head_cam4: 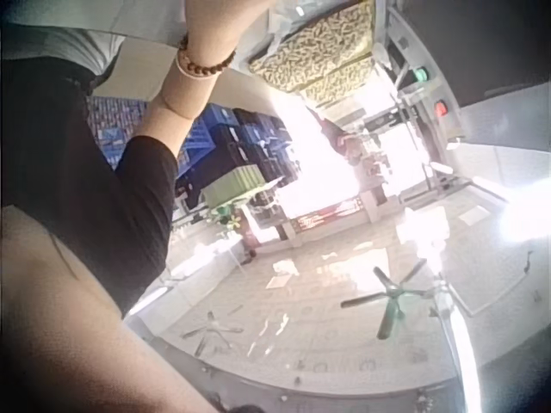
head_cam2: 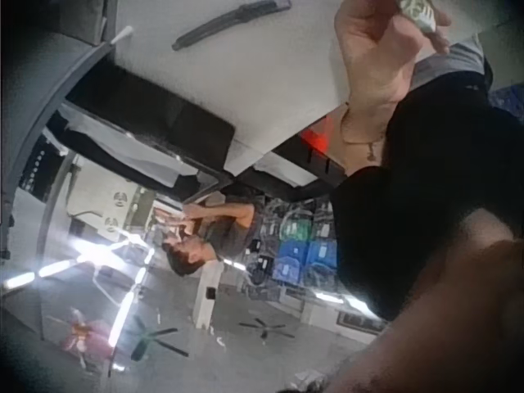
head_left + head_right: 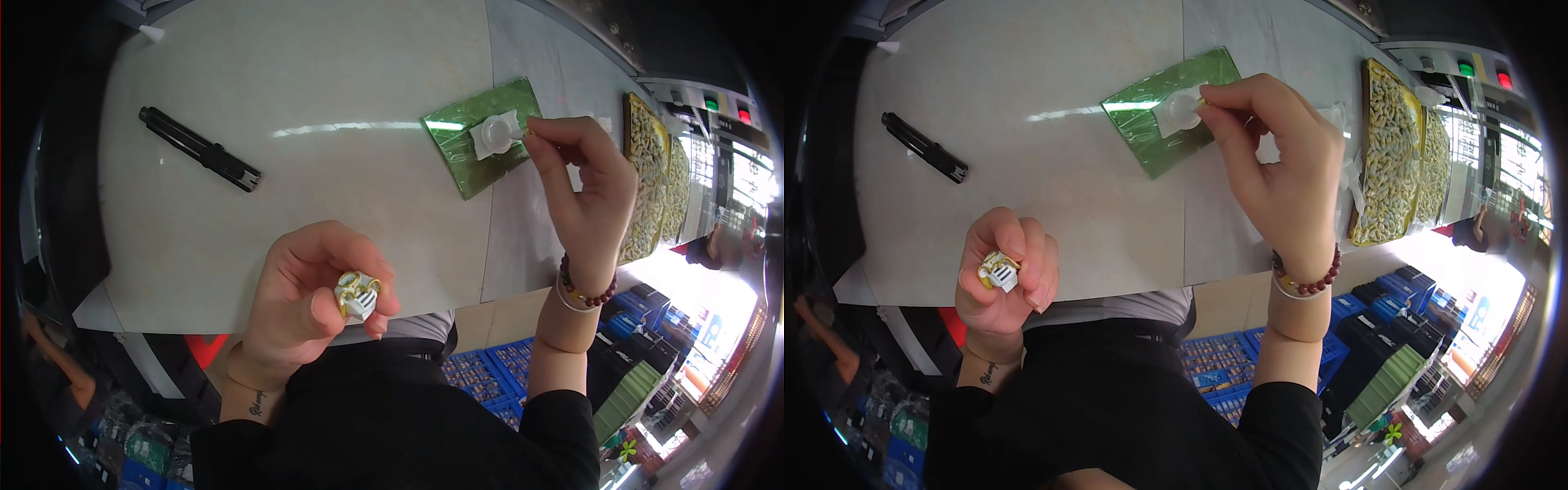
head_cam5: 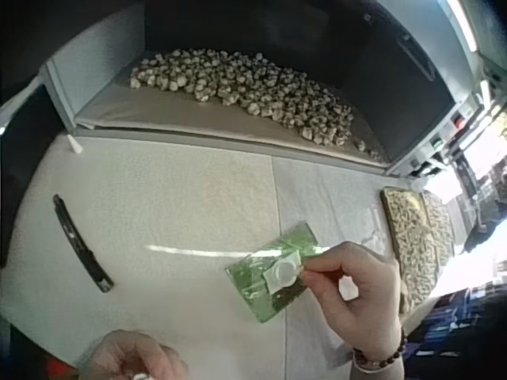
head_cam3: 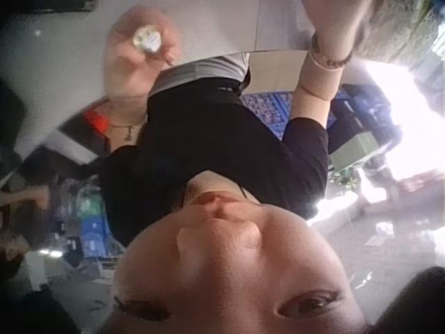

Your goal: Assembling small white and gold components at a workbench in a factory setting.

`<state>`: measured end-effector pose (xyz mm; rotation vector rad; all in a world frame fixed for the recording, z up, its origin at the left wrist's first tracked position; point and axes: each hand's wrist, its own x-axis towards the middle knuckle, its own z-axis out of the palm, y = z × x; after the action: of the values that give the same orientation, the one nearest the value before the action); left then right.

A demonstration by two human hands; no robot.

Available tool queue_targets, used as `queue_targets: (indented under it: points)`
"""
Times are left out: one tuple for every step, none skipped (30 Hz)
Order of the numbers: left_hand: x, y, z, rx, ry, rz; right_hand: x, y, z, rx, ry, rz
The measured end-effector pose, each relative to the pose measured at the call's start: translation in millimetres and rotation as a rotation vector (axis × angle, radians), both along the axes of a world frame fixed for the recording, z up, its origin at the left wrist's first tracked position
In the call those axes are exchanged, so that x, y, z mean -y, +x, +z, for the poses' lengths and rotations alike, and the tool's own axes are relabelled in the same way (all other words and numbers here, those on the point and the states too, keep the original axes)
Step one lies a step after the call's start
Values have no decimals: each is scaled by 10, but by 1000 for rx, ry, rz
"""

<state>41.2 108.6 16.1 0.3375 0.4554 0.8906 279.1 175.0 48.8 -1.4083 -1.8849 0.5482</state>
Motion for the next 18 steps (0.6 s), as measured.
queue_targets:
  points:
    - [1, 4, 0, 12, -6, 16, -9, -5, -34, 45, 32, 14]
    - [2, 11, -2, 24, -12, 32, -13, -7, -62, 90, 65, 27]
    - [-5, 10, 0, 25, -16, 36, -6, -18, -71, 84, 69, 28]
    - [-13, 13, 2, 63, -16, 35, 1, -29, -66, 84, 65, 32]
    - [-17, 10, 6, 101, -16, 33, 10, -37, -59, 90, 71, 29]
    - [-25, 5, 11, 103, -19, 33, 13, -38, -58, 98, 77, 22]
    - [-33, 1, 20, 92, -13, 11, 9, -39, -63, 99, 74, 22]
    - [-38, -1, 24, 80, -6, -11, 5, -40, -70, 105, 72, 23]
    - [-39, -1, 20, 80, -9, -9, -1, -43, -80, 108, 71, 27]
    - [-39, 1, 15, 73, -4, -7, -4, -45, -86, 108, 69, 29]
    - [-39, 4, 10, 66, 2, -7, -6, -46, -89, 124, 73, 29]
    - [-38, 5, 4, 66, 0, -5, -5, -51, -84, 141, 79, 29]
    - [-39, 8, -7, 70, 9, 5, -8, -55, -76, 140, 78, 30]
    - [-39, 11, -14, 74, 19, 15, -12, -59, -66, 159, 91, 39]
    - [-35, 14, -21, 75, 18, 14, -8, -60, -63, 179, 104, 45]
    - [-33, 18, -27, 87, 16, 18, -4, -60, -64, 181, 105, 44]
    - [-32, 20, -31, 98, 15, 22, -1, -60, -64, 184, 108, 41]
    - [-30, 15, -28, 94, 14, 24, -5, -67, -72, 181, 110, 42]
